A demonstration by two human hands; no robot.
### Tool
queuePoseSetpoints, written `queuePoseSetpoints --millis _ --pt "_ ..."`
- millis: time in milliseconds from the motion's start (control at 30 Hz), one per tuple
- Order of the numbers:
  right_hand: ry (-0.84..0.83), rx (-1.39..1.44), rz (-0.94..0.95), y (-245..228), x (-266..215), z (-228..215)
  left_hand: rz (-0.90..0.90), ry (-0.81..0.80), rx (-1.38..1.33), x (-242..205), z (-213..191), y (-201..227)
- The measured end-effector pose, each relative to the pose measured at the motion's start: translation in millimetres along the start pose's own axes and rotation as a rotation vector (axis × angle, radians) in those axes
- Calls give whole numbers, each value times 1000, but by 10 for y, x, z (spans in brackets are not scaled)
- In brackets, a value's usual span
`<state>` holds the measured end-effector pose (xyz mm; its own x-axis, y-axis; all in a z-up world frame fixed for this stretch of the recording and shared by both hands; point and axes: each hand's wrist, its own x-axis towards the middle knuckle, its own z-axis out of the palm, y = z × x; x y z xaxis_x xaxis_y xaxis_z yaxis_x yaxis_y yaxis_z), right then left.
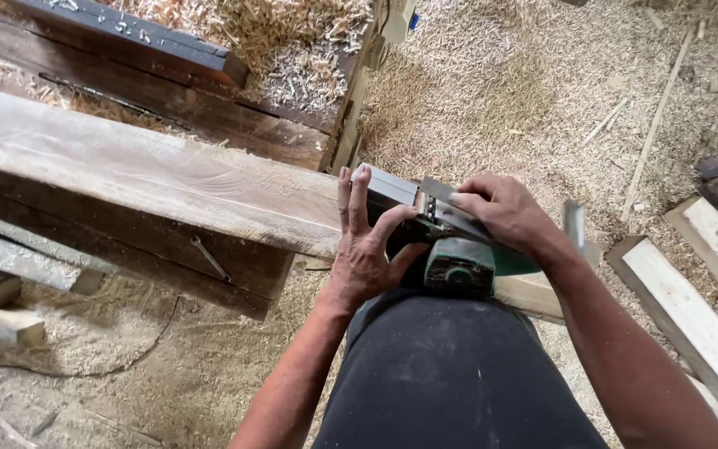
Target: Planing a long wooden beam with an electric planer and checking the surface with an L-square.
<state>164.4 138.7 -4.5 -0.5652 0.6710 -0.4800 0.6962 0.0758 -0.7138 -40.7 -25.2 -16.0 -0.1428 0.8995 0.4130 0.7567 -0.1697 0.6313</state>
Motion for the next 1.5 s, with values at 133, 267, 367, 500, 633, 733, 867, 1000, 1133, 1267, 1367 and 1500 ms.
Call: queuePoseSetpoints --millis 133,267,367,500,633,733,867,1000,1133,1267,1367,1500 --pt "47 -32 50 -95 -36 -18 7 -3 16 -42 0 -63" --pt "135 -299 -7 -136 -28 23 -9 -30 -35 -17 -10 -38" --pt "178 -243 -82 -104 42 103 4 -36 -22 -26 -7 -54" --pt "166 -249 -33 -130 8 97 13 -33 -43 -30 21 -69" --pt "142 -261 -49 -139 25 72 20 -19 -44 -10 41 -96" --pt "119 -280 -39 -138 30 67 38 -10 -35 -31 45 -104" --pt "64 -235 78 -324 -43 7 43 -10 -21 -18 52 -124" --pt "112 -354 -38 -159 42 30 65 27 -35 -16 96 -173" --pt "151 -337 -72 -16 20 87 33 12 -47 -90 117 -133" --pt "136 -278 -25 -105 -11 58 27 20 -81 -62 129 -143" --pt "155 -294 -63 -50 10 62 27 18 -84 -50 88 -118" --pt "119 -240 43 -162 -21 52 31 8 -65 -19 53 -115"
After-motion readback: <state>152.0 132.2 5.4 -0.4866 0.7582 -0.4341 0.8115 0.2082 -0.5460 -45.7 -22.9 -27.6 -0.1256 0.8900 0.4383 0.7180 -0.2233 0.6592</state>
